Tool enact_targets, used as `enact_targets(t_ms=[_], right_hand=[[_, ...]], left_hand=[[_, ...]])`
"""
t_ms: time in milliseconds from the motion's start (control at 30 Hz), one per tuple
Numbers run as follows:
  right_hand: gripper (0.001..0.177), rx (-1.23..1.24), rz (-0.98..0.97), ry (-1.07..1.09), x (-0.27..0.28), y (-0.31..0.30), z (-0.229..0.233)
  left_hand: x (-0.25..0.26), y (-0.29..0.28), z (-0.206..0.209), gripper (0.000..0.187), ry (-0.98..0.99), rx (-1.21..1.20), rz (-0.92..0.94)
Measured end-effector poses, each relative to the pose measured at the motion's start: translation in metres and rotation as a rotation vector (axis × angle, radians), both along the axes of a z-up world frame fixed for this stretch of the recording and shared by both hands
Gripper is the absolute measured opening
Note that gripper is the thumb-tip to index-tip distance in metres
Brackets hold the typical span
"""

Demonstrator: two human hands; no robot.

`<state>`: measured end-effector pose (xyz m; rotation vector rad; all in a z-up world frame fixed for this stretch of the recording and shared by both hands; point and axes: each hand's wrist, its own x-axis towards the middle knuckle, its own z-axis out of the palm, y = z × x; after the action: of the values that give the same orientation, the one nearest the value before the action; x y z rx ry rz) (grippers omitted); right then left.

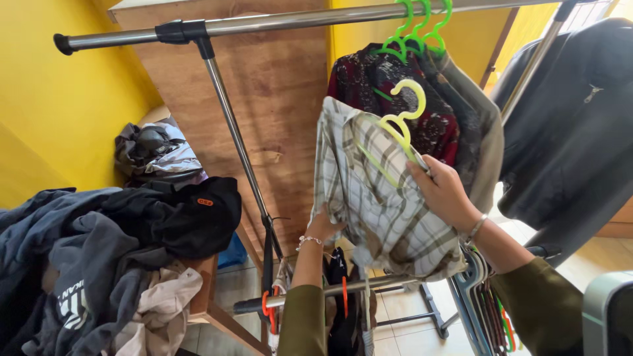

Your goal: The person removes a plaid shirt from a clothing rack, then selects a dark blue shirt from a pile on a table. They lay the shirt flat, button it up, place it on an orange hanger, and smooth it out.

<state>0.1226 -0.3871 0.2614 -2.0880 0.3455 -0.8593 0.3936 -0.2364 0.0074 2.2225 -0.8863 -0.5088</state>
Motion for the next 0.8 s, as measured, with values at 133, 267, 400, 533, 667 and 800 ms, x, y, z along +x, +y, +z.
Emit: enact_targets(t_ms=[133,267,400,533,667,800], right_hand=[[0.027,-0.073,-0.086,-0.040,0.024,-0.013,0.006],[0.035,-0.192,-0.164,-0.111,0.064,-0.044,0.036],[0.034,-0.114,-0.246,-0.047,0.109,-0.072,0.061],[0.038,-0.128,-0.292,0.015,0.146,-0.089,0.065],[0.038,-0.021,-0.268,0.042,0.173,-0.098,0.052],[0.038,-0.013,-0.276,0.010,0.195,-0.101,0.046]], left_hand=[[0.004,-0.013,0.013,0.099,-0.002,0.010,-0.053],[-0.004,-0.029,0.041,0.087,-0.077,-0.264,-0.141],[-0.023,-0.044,0.069,0.079,0.073,-0.358,-0.158],[-0.033,-0.035,0.102,0.074,-0.016,-0.424,-0.217],[-0.030,-0.017,0.137,0.070,-0.057,-0.405,-0.226],[-0.036,0.001,0.159,0.081,-0.003,-0.415,-0.240]])
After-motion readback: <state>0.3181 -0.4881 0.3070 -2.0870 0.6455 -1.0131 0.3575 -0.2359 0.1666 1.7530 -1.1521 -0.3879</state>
